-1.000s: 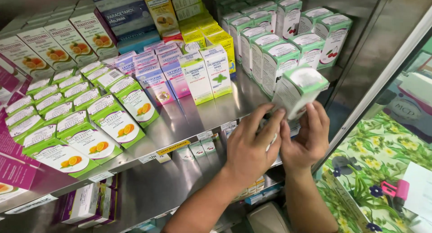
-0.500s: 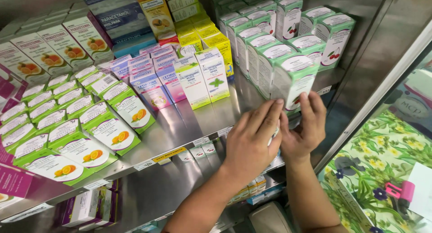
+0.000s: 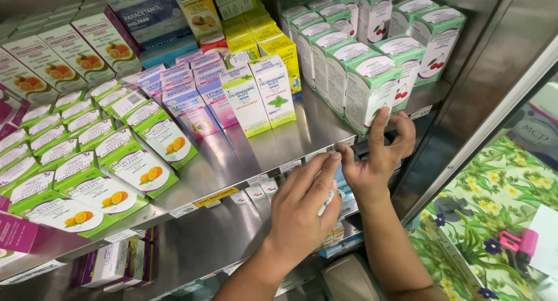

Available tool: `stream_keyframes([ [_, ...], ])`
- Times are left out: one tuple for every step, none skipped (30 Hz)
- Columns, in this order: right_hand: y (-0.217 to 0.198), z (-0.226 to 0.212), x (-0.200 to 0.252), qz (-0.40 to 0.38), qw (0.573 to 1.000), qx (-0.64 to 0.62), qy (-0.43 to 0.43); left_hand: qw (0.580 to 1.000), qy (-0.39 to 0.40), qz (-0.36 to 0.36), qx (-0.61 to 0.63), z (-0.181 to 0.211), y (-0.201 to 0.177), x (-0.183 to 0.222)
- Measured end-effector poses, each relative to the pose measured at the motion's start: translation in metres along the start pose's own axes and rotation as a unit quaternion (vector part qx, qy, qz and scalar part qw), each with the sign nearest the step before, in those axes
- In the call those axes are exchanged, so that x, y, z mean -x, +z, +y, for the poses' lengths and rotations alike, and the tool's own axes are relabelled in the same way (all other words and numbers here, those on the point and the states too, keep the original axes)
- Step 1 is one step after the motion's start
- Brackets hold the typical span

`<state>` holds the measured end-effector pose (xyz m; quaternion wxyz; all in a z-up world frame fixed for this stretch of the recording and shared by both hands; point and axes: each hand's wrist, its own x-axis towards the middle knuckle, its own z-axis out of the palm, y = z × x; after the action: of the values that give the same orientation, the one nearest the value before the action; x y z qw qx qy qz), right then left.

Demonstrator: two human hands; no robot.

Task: Organizing and inspecting medicine boxes on pharmacy shelves

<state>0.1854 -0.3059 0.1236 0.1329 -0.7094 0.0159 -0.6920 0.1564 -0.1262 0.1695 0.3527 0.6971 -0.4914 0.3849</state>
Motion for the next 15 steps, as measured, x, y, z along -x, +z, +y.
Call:
stream_keyframes([
  [0.000, 0.001, 0.001, -0.001, 1.000, 0.000, 0.001, 1.000, -0.001, -0.001, 0.001, 0.000, 0.000, 0.002],
  [0.000, 0.001, 0.001, -0.003, 1.000, 0.004, 0.002, 1.000, -0.009, -0.003, 0.001, 0.000, 0.000, 0.003],
  [0.000, 0.002, 0.001, -0.005, 1.000, 0.007, 0.002, 1.000, -0.017, -0.005, 0.002, 0.000, 0.000, 0.005],
  [0.000, 0.002, 0.002, -0.004, 1.000, 0.007, 0.002, 1.000, -0.016, -0.004, 0.001, 0.000, 0.000, 0.005],
  [0.001, 0.002, 0.003, -0.004, 1.000, 0.005, 0.006, 1.000, -0.014, -0.002, -0.001, 0.000, -0.001, 0.005],
  [0.000, 0.002, 0.005, -0.005, 1.000, 0.003, 0.010, 1.000, -0.014, 0.001, -0.003, 0.001, -0.001, 0.006],
  [0.002, 0.001, 0.003, -0.005, 1.000, 0.002, 0.010, 1.000, -0.014, 0.000, -0.003, 0.000, -0.002, 0.007],
  [0.001, 0.000, 0.002, -0.008, 1.000, 0.004, 0.008, 1.000, -0.026, 0.000, -0.008, 0.001, -0.002, 0.010],
  [0.000, -0.002, 0.001, -0.011, 1.000, 0.005, 0.007, 0.999, -0.038, -0.001, -0.013, 0.001, -0.002, 0.013],
  [0.001, -0.002, 0.001, -0.012, 1.000, 0.006, 0.006, 0.999, -0.038, -0.001, -0.012, 0.000, -0.001, 0.015],
  [0.001, -0.002, 0.001, -0.010, 1.000, 0.006, 0.004, 0.999, -0.042, 0.005, -0.021, -0.001, 0.000, 0.018],
  [0.001, -0.002, 0.002, -0.009, 1.000, 0.007, 0.002, 0.998, -0.047, 0.011, -0.031, 0.000, 0.001, 0.022],
  [0.000, -0.004, 0.001, -0.012, 1.000, 0.008, 0.002, 0.998, -0.049, 0.011, -0.030, 0.000, 0.000, 0.024],
  [0.000, -0.005, 0.000, -0.011, 1.000, 0.008, -0.001, 0.998, -0.052, 0.011, -0.033, 0.001, 0.000, 0.026],
  [0.000, -0.006, -0.001, -0.009, 1.000, 0.008, -0.005, 0.998, -0.055, 0.011, -0.036, 0.001, 0.000, 0.028],
])
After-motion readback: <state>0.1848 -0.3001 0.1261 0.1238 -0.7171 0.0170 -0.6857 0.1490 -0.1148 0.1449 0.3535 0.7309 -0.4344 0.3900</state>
